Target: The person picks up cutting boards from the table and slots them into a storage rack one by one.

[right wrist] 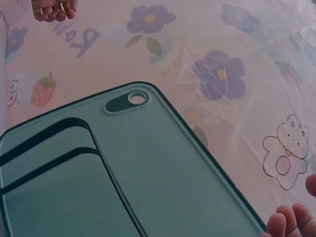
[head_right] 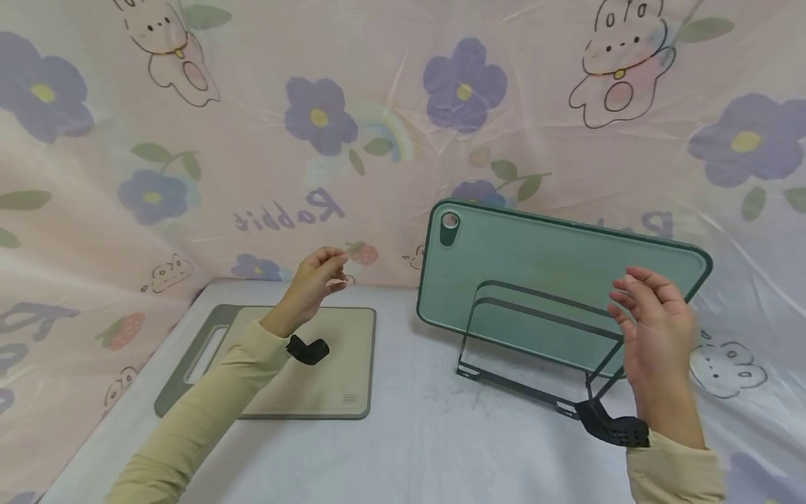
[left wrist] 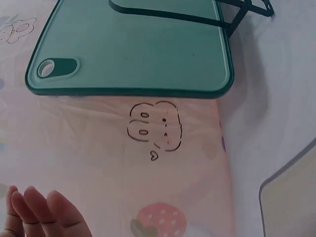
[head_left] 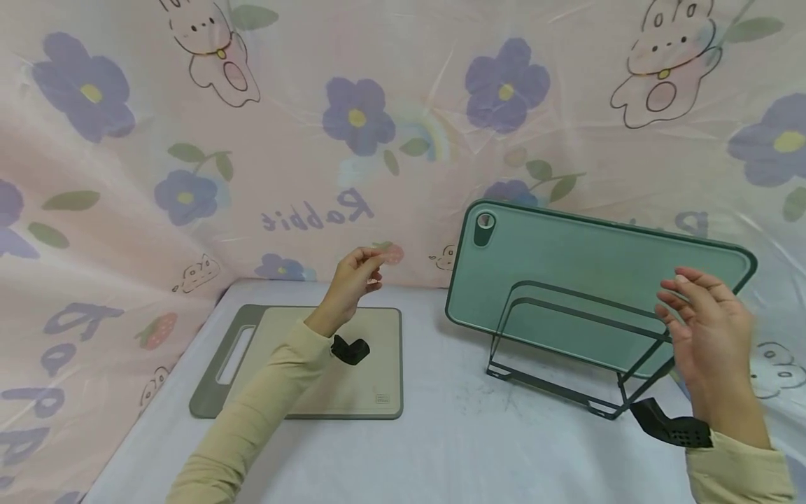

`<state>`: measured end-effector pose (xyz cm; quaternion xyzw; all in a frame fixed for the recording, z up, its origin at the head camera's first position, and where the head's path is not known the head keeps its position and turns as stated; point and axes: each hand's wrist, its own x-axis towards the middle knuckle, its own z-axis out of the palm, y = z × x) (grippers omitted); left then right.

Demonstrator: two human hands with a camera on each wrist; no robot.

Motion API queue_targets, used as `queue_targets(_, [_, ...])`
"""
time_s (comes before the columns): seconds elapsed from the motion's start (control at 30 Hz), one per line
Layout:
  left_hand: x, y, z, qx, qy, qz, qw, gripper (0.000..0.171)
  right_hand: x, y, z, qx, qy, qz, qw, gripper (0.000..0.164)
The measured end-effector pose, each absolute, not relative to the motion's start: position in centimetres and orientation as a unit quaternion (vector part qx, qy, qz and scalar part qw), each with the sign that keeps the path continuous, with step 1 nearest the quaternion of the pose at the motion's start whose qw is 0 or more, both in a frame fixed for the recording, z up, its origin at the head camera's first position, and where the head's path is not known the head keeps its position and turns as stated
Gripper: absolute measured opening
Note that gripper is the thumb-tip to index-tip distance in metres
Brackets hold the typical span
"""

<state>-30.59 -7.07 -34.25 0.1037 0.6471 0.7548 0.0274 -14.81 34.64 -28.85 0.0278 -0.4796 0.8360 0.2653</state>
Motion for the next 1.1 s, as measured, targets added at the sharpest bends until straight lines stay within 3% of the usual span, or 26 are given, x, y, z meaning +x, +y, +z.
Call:
queue_targets(0.73, [-28.5, -13.7, -34.5, 0.102, 0.691, 0.715, -0.014, 0.011, -15.9, 28.9, -30.2, 0.087, -0.553, 0.806, 0.19, 0.018])
queue_targets(1.1, [-27.1, -17.6, -35.0, 0.093, 0.721, 0.685, -0.049, 0.021, -16.8, 25.6, -31.6, 0.101, -0.62, 0.765, 0.14, 0.016])
